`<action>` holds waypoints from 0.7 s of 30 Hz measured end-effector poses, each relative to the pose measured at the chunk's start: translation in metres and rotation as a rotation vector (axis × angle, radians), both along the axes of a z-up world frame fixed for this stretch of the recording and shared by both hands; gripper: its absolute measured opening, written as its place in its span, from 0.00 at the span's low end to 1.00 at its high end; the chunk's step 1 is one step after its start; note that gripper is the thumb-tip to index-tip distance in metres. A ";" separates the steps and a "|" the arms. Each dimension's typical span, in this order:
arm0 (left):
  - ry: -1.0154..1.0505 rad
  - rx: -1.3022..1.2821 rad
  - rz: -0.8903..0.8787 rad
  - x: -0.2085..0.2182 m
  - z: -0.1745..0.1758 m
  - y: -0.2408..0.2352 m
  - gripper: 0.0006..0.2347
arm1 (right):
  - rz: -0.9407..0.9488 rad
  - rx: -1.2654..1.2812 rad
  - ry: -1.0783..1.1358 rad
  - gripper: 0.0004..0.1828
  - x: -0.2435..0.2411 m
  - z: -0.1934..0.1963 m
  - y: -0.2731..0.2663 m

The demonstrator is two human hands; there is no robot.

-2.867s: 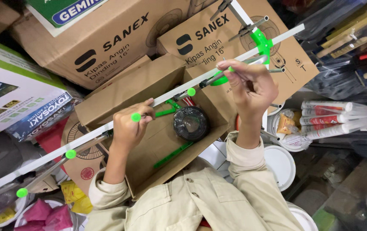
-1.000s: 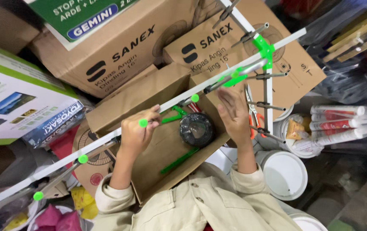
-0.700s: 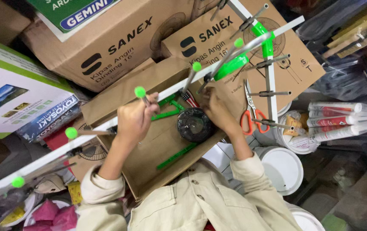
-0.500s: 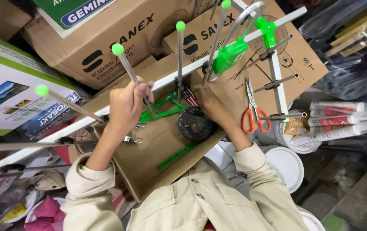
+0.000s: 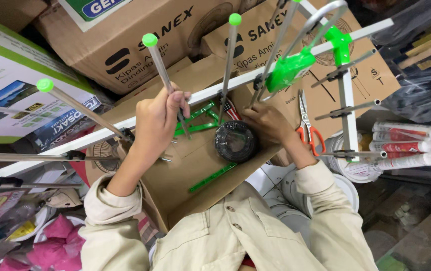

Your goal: The person assembles a television antenna by attaching aluminum rods to the plastic housing and securing the main bracket using wing nuts.

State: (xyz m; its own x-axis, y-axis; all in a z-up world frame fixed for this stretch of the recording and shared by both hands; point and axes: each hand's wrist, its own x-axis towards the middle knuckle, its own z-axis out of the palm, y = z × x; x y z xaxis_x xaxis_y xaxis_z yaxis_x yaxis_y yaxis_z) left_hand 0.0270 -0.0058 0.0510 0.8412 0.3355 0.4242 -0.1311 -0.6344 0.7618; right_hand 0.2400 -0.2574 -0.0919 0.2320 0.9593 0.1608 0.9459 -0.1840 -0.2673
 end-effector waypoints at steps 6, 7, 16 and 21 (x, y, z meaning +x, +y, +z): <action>0.026 -0.078 -0.072 -0.009 0.014 -0.004 0.13 | 0.007 0.397 0.402 0.13 -0.024 0.003 -0.021; 0.030 -0.100 -0.092 -0.011 0.015 -0.005 0.13 | -0.074 0.481 0.628 0.09 -0.033 -0.007 -0.022; 0.090 -0.461 -0.218 0.008 -0.002 0.010 0.17 | -0.493 1.000 0.851 0.11 -0.079 -0.060 -0.015; 0.094 -0.419 -0.283 0.002 0.005 -0.001 0.16 | -0.457 1.116 0.862 0.12 -0.096 -0.030 -0.039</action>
State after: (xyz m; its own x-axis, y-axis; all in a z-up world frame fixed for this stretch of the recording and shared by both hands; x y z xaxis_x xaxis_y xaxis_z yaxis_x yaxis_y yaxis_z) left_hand 0.0289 -0.0069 0.0559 0.9517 0.2141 0.2200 -0.1720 -0.2217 0.9598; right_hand 0.1445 -0.2966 -0.1216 0.8770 0.2551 0.4071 0.3439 0.2583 -0.9028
